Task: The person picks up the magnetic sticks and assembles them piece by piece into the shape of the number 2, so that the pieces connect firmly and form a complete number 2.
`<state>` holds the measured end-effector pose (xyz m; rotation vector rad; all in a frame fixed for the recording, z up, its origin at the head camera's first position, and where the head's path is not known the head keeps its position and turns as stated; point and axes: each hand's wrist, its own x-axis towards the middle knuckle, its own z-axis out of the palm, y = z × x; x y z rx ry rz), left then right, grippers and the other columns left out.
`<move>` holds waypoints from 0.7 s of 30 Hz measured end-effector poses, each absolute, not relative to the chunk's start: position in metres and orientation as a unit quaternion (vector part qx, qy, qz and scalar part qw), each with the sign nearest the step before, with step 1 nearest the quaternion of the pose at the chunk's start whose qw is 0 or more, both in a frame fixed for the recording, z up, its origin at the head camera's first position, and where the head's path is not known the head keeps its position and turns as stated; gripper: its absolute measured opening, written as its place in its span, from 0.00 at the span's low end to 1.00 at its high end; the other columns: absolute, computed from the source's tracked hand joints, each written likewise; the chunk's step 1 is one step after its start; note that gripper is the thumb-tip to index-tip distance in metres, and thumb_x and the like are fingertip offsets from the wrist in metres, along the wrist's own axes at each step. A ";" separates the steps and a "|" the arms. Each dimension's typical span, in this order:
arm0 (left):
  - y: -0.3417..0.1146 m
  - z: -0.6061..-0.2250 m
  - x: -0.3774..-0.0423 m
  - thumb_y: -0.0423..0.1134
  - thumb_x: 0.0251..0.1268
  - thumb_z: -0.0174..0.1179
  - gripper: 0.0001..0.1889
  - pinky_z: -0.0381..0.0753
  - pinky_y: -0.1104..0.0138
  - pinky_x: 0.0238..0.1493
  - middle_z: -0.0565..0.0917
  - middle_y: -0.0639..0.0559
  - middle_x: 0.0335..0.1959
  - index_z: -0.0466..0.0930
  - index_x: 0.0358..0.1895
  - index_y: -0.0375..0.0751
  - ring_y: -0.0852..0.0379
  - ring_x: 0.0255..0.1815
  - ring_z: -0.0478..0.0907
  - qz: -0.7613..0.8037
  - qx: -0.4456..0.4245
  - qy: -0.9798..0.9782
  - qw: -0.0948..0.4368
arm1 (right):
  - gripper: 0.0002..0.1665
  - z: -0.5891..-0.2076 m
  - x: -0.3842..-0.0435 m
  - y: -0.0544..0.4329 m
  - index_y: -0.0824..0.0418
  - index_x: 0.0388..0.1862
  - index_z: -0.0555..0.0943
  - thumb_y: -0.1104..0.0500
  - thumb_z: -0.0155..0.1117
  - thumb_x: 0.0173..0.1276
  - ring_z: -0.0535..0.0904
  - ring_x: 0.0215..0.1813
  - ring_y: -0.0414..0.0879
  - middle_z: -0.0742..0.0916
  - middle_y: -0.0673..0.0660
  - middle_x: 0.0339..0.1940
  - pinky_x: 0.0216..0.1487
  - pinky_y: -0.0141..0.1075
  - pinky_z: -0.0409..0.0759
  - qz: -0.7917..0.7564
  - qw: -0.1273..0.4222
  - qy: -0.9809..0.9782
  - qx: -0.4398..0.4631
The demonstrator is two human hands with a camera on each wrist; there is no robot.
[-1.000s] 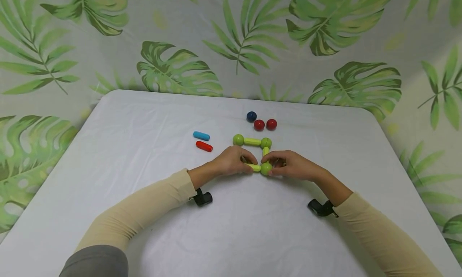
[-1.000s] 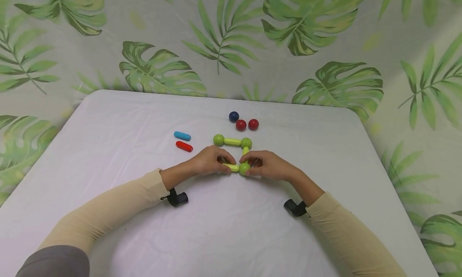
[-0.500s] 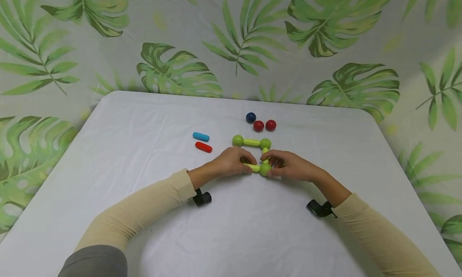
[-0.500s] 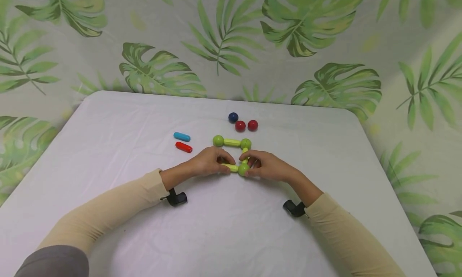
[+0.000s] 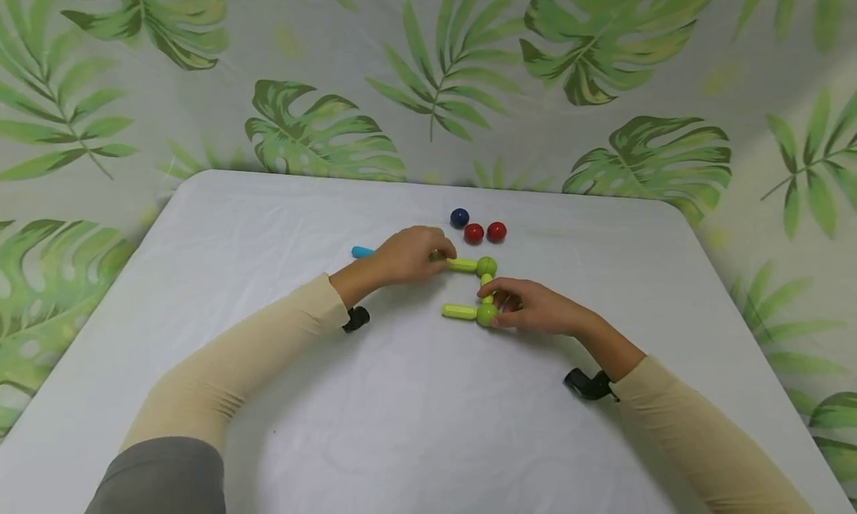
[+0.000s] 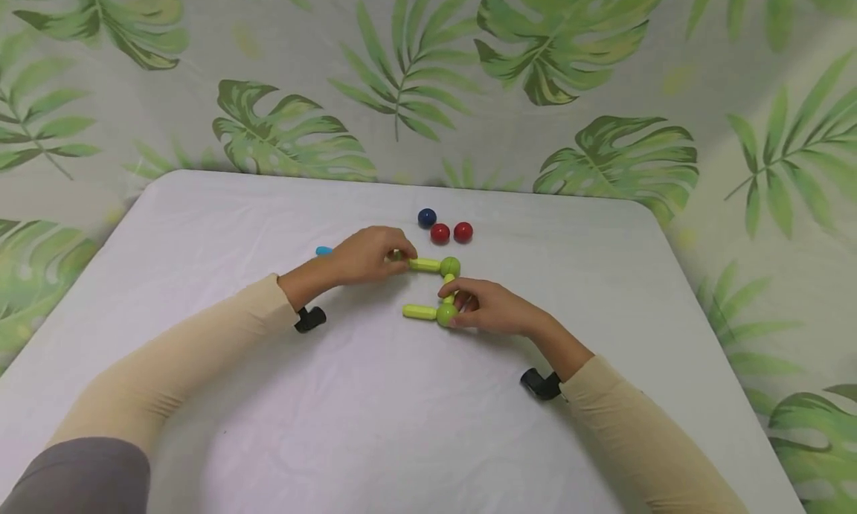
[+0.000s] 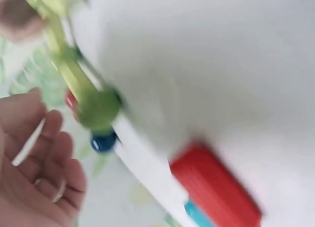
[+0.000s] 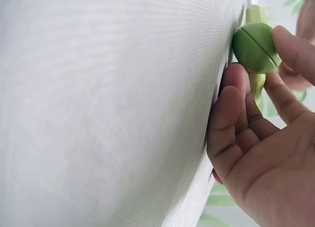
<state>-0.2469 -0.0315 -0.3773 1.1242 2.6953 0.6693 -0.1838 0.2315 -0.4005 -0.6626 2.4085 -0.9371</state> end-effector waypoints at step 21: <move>0.002 -0.399 -0.306 0.51 0.69 0.58 0.27 0.60 0.50 0.74 0.65 0.57 0.76 0.69 0.71 0.55 0.52 0.78 0.56 0.090 0.379 0.921 -0.005 | 0.25 -0.402 -0.187 0.234 0.56 0.62 0.75 0.57 0.68 0.67 0.78 0.46 0.48 0.82 0.57 0.46 0.50 0.38 0.77 -0.356 0.245 0.866 -0.252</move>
